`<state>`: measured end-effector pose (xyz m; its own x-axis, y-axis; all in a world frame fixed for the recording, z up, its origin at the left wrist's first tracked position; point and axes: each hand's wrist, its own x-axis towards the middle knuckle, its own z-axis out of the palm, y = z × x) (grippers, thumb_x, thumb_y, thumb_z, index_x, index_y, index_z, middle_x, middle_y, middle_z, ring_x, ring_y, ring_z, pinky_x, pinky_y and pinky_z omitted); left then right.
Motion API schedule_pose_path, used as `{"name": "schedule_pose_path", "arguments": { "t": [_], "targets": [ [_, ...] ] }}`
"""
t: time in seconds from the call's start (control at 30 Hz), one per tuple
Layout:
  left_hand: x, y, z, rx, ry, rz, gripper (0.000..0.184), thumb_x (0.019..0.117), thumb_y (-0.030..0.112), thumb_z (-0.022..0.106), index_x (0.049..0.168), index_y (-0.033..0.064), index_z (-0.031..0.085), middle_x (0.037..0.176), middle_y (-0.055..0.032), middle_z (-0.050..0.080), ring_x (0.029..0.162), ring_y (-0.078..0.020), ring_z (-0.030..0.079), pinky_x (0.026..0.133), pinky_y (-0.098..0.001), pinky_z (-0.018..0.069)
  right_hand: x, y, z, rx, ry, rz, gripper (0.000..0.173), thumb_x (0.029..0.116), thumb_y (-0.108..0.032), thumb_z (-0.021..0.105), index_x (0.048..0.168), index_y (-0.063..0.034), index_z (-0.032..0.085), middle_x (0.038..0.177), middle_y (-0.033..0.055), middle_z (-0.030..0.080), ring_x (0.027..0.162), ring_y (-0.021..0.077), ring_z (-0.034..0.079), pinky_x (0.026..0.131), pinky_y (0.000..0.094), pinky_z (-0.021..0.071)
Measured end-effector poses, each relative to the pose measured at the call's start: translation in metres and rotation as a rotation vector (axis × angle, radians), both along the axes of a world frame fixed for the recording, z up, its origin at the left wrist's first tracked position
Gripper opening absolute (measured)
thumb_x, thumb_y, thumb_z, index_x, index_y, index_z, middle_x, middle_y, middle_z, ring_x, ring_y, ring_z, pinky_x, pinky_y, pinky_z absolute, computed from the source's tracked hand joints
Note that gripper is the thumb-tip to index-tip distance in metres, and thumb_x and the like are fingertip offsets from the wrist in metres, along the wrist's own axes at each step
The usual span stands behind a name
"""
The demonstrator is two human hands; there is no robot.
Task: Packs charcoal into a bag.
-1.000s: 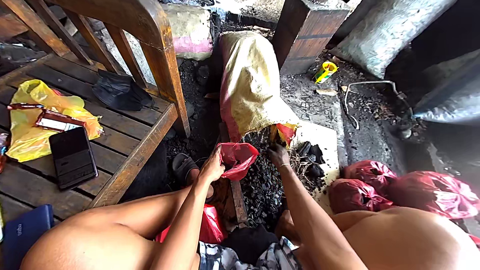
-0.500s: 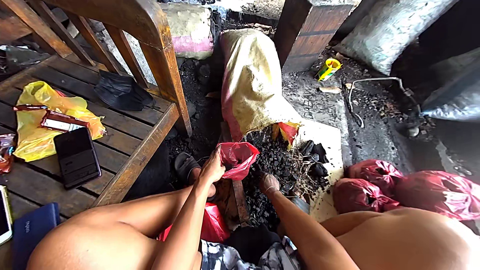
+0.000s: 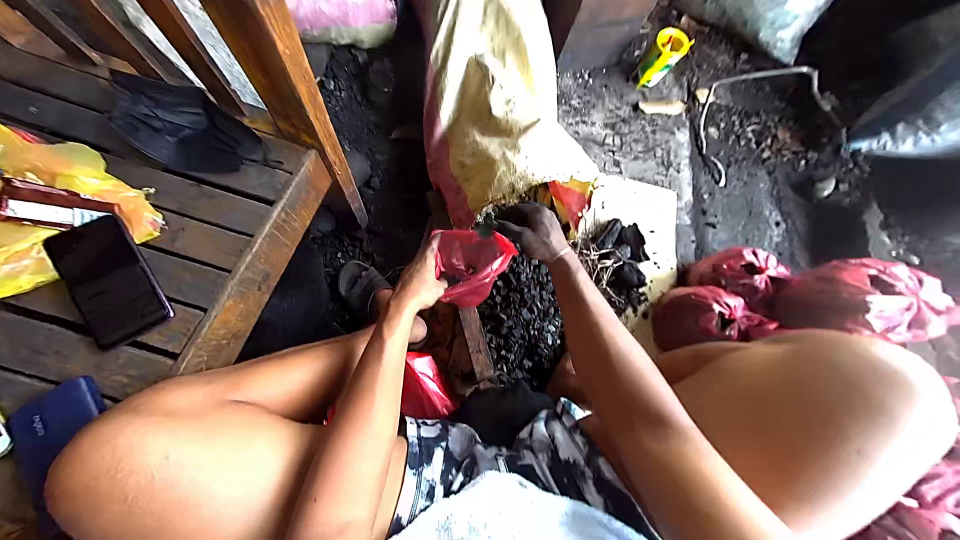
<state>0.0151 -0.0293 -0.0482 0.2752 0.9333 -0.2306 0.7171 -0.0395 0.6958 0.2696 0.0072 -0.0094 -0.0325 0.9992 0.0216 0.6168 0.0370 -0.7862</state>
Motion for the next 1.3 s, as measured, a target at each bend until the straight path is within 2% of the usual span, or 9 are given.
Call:
{"name": "schedule_pose_path", "arguments": {
  "t": [0.17, 0.4, 0.47, 0.57, 0.7, 0.8, 0.97, 1.2, 1.3],
  "targets": [
    [-0.008, 0.004, -0.009, -0.012, -0.022, 0.027, 0.097, 0.0817, 0.001, 0.077, 0.162, 0.0059, 0.023, 0.157, -0.0228, 0.042, 0.142, -0.0378, 0.046, 0.116, -0.0580, 0.0405, 0.017, -0.007, -0.041, -0.242, -0.095, -0.124, 0.032, 0.1012, -0.029, 0.063, 0.116, -0.0015, 0.072, 0.108, 0.0215, 0.072, 0.103, 0.0372, 0.070, 0.095, 0.0624, 0.0519],
    [-0.004, 0.001, -0.005, -0.070, 0.039, 0.019, 0.096, 0.0853, 0.006, 0.077, 0.163, 0.0055, 0.020, 0.160, -0.0214, 0.039, 0.146, -0.0350, 0.043, 0.119, -0.0548, 0.0370, -0.002, -0.125, -0.135, -1.231, -0.468, 0.692, 0.037, 0.1016, -0.029, 0.060, 0.121, 0.0019, 0.068, 0.109, 0.0239, 0.071, 0.092, 0.0383, 0.069, 0.082, 0.0641, 0.0520],
    [-0.002, 0.000, -0.004, -0.075, 0.042, 0.016, 0.097, 0.0835, 0.002, 0.075, 0.163, 0.0064, 0.020, 0.160, -0.0209, 0.038, 0.146, -0.0343, 0.042, 0.119, -0.0539, 0.0370, -0.024, -0.156, -0.102, -1.253, -0.596, 0.744, 0.045, 0.1040, -0.031, 0.056, 0.128, 0.0065, 0.066, 0.126, 0.0330, 0.065, 0.114, 0.0493, 0.065, 0.094, 0.0715, 0.0467],
    [-0.003, -0.001, -0.001, -0.081, 0.041, 0.007, 0.098, 0.0836, 0.002, 0.075, 0.164, 0.0065, 0.018, 0.162, -0.0203, 0.036, 0.147, -0.0333, 0.041, 0.120, -0.0519, 0.0355, -0.086, -0.166, -0.005, -1.369, -0.824, 0.572, 0.049, 0.1089, -0.030, 0.048, 0.142, 0.0054, 0.054, 0.152, 0.0293, 0.048, 0.144, 0.0428, 0.044, 0.116, 0.0612, 0.0315],
    [-0.008, 0.004, -0.002, -0.066, 0.028, 0.022, 0.098, 0.0840, 0.002, 0.074, 0.164, 0.0067, 0.018, 0.160, -0.0223, 0.038, 0.145, -0.0360, 0.044, 0.118, -0.0548, 0.0377, -0.090, -0.161, 0.001, -1.210, -0.835, 0.791, 0.044, 0.1114, -0.017, 0.041, 0.143, 0.0129, 0.049, 0.149, 0.0364, 0.047, 0.142, 0.0486, 0.044, 0.115, 0.0619, 0.0326],
    [-0.010, 0.005, -0.004, -0.078, 0.013, 0.052, 0.097, 0.0836, 0.001, 0.074, 0.164, 0.0070, 0.018, 0.159, -0.0218, 0.039, 0.144, -0.0363, 0.045, 0.117, -0.0561, 0.0384, -0.043, -0.148, -0.091, -1.103, -0.756, 1.088, 0.041, 0.1094, -0.022, 0.048, 0.132, 0.0111, 0.059, 0.132, 0.0373, 0.059, 0.124, 0.0533, 0.058, 0.095, 0.0718, 0.0452],
    [-0.009, 0.005, -0.005, -0.074, 0.026, 0.044, 0.096, 0.0850, 0.003, 0.074, 0.164, 0.0071, 0.018, 0.159, -0.0228, 0.039, 0.145, -0.0366, 0.044, 0.118, -0.0564, 0.0378, -0.025, -0.148, -0.152, -1.115, -0.744, 0.894, 0.037, 0.1032, -0.022, 0.059, 0.127, 0.0065, 0.064, 0.129, 0.0330, 0.062, 0.122, 0.0503, 0.058, 0.097, 0.0737, 0.0419],
    [-0.002, 0.003, -0.005, -0.065, 0.035, 0.012, 0.096, 0.0853, 0.002, 0.074, 0.163, 0.0049, 0.019, 0.162, -0.0213, 0.036, 0.148, -0.0335, 0.040, 0.120, -0.0518, 0.0348, -0.004, -0.102, -0.141, -0.865, -0.451, 0.550, 0.044, 0.1044, -0.019, 0.056, 0.147, -0.0074, 0.056, 0.144, 0.0259, 0.058, 0.136, 0.0439, 0.053, 0.114, 0.0652, 0.0372],
    [-0.005, 0.003, -0.004, -0.069, 0.045, 0.024, 0.096, 0.0852, 0.002, 0.074, 0.164, 0.0061, 0.018, 0.161, -0.0217, 0.037, 0.146, -0.0355, 0.042, 0.119, -0.0546, 0.0365, -0.003, -0.079, -0.116, -0.939, -0.335, 0.337, 0.039, 0.1065, -0.022, 0.055, 0.144, -0.0120, 0.059, 0.131, 0.0222, 0.066, 0.111, 0.0364, 0.068, 0.095, 0.0567, 0.0539]
  ]
}}
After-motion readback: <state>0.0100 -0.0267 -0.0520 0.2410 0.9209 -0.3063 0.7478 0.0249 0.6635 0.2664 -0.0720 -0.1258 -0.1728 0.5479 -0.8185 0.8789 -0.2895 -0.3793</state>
